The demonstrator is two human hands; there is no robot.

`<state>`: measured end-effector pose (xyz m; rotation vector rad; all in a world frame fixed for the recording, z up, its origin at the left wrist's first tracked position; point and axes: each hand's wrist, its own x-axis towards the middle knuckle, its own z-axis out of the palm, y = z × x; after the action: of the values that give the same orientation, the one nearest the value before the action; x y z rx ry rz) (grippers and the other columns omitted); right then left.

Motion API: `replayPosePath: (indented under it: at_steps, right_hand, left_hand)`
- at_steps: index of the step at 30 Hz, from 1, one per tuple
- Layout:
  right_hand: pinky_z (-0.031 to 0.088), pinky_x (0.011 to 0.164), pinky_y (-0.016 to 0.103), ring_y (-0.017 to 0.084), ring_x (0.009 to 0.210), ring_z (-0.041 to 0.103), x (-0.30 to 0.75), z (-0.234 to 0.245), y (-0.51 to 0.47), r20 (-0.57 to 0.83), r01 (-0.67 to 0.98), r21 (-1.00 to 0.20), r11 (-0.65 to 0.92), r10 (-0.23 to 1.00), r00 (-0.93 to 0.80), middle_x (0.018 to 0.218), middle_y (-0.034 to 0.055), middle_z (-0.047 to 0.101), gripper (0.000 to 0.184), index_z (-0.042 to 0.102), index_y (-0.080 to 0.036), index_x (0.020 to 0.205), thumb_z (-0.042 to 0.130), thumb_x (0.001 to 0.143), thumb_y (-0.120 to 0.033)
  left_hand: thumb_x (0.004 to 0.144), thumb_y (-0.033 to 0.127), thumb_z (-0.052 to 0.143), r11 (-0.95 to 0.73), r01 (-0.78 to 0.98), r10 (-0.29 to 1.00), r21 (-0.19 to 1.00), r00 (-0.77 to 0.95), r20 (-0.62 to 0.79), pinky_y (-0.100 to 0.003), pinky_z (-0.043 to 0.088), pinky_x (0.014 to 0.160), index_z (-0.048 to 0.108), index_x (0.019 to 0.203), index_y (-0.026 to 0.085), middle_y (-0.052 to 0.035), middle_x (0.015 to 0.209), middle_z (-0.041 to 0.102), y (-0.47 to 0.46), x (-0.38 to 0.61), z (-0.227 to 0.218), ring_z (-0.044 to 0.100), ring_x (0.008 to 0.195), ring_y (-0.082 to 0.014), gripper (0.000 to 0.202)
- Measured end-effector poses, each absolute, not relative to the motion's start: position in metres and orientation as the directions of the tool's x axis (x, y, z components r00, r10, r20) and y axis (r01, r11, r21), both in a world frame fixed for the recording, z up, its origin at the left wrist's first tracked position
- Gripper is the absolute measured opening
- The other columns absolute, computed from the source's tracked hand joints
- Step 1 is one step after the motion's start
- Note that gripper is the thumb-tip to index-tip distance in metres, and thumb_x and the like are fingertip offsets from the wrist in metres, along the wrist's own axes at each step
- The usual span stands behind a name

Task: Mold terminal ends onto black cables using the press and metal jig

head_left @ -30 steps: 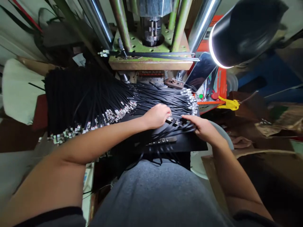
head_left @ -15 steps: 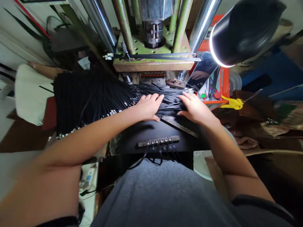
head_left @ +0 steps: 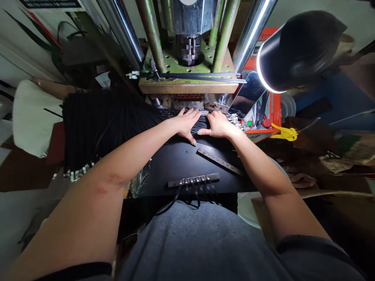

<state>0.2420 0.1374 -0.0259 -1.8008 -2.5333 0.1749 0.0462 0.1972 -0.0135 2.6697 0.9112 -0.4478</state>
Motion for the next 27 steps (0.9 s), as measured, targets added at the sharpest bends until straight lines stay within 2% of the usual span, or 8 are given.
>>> replayPosePath:
  at_steps: [5, 8, 12, 16, 19, 23, 25, 27]
  right_hand:
    - [0.040, 0.100, 0.049, 0.041, 0.119, 0.046, 0.245, -0.033, 0.137, 0.029, 0.927, -0.111, 0.358, 0.934, -0.357, 0.126, 0.0247, 0.054, 0.100, 0.060, -0.005, 0.125, 0.050, 0.071, -0.088]
    - [0.039, 0.100, 0.050, 0.040, 0.119, 0.047, 0.244, -0.038, 0.138, 0.032, 0.922, -0.134, 0.364, 0.931, -0.363, 0.130, 0.0239, 0.054, 0.095, 0.057, -0.005, 0.127, 0.047, 0.077, -0.086]
    - [0.040, 0.099, 0.050, 0.041, 0.117, 0.050, 0.244, -0.034, 0.138, 0.004, 0.930, -0.140, 0.341, 0.939, -0.344, 0.123, 0.0244, 0.057, 0.093, 0.057, -0.005, 0.123, 0.050, 0.076, -0.085]
    - [0.043, 0.097, 0.049, 0.040, 0.113, 0.053, 0.246, -0.025, 0.132, -0.060, 0.919, -0.163, 0.358, 0.927, -0.371, 0.123, 0.0235, 0.057, 0.104, 0.049, -0.007, 0.134, 0.065, 0.065, -0.084]
    - [0.044, 0.096, 0.050, 0.041, 0.115, 0.051, 0.242, -0.019, 0.129, -0.106, 0.920, -0.121, 0.374, 0.916, -0.386, 0.126, 0.0250, 0.055, 0.109, 0.047, -0.006, 0.135, 0.079, 0.056, -0.075]
    - [0.048, 0.092, 0.045, 0.037, 0.112, 0.056, 0.236, -0.012, 0.125, -0.168, 0.935, -0.093, 0.343, 0.920, -0.355, 0.118, 0.0213, 0.061, 0.071, 0.055, -0.009, 0.120, 0.077, 0.070, -0.055]
    - [0.051, 0.085, 0.041, 0.034, 0.103, 0.062, 0.241, -0.009, 0.116, -0.211, 0.946, -0.096, 0.308, 0.923, -0.322, 0.113, 0.0191, 0.065, 0.057, 0.055, -0.011, 0.116, 0.071, 0.075, -0.047]
    - [0.051, 0.076, 0.038, 0.032, 0.095, 0.065, 0.258, -0.008, 0.097, -0.270, 0.960, -0.085, 0.267, 0.921, -0.280, 0.108, 0.0180, 0.067, 0.051, 0.054, -0.012, 0.114, 0.068, 0.076, -0.043]
  left_hand:
    - [0.057, 0.075, 0.068, -0.779, 0.611, 0.547, 0.139, 0.772, -0.324, -0.057, 0.001, 0.121, 0.005, 0.157, 0.008, -0.0230, 0.162, 0.012, 0.197, 0.044, -0.018, 0.007, 0.150, -0.0418, 0.136]
    - [0.061, 0.074, 0.067, -0.791, 0.598, 0.535, 0.127, 0.778, -0.331, -0.054, 0.005, 0.122, 0.007, 0.156, 0.007, -0.0230, 0.162, 0.012, 0.196, 0.044, -0.019, 0.011, 0.150, -0.0385, 0.131]
    - [0.062, 0.075, 0.068, -0.790, 0.603, 0.551, 0.107, 0.776, -0.306, -0.051, 0.014, 0.120, 0.011, 0.156, 0.008, -0.0234, 0.162, 0.013, 0.194, 0.043, -0.017, 0.015, 0.149, -0.0375, 0.129]
    - [0.059, 0.077, 0.070, -0.813, 0.576, 0.546, 0.091, 0.806, -0.229, -0.051, 0.025, 0.113, 0.023, 0.153, 0.012, -0.0233, 0.153, 0.034, 0.192, 0.043, -0.012, 0.034, 0.138, -0.0400, 0.123]
    - [0.062, 0.076, 0.070, -0.816, 0.574, 0.553, 0.066, 0.810, -0.195, -0.050, 0.030, 0.108, 0.037, 0.147, 0.014, -0.0209, 0.140, 0.050, 0.188, 0.044, -0.010, 0.046, 0.126, -0.0392, 0.110]
    - [0.072, 0.072, 0.065, -0.803, 0.591, 0.570, 0.084, 0.800, -0.187, -0.049, 0.032, 0.107, 0.049, 0.139, 0.017, -0.0176, 0.131, 0.056, 0.183, 0.051, -0.007, 0.051, 0.121, -0.0365, 0.088]
    - [0.072, 0.074, 0.063, -0.794, 0.589, 0.553, 0.148, 0.802, -0.226, -0.051, 0.029, 0.111, 0.039, 0.147, 0.021, -0.0168, 0.143, 0.049, 0.185, 0.052, -0.003, 0.046, 0.130, -0.0368, 0.095]
    - [0.071, 0.079, 0.060, -0.747, 0.636, 0.567, 0.194, 0.762, -0.314, -0.052, 0.024, 0.116, 0.020, 0.156, 0.024, -0.0158, 0.160, 0.027, 0.193, 0.046, 0.005, 0.031, 0.144, -0.0377, 0.109]
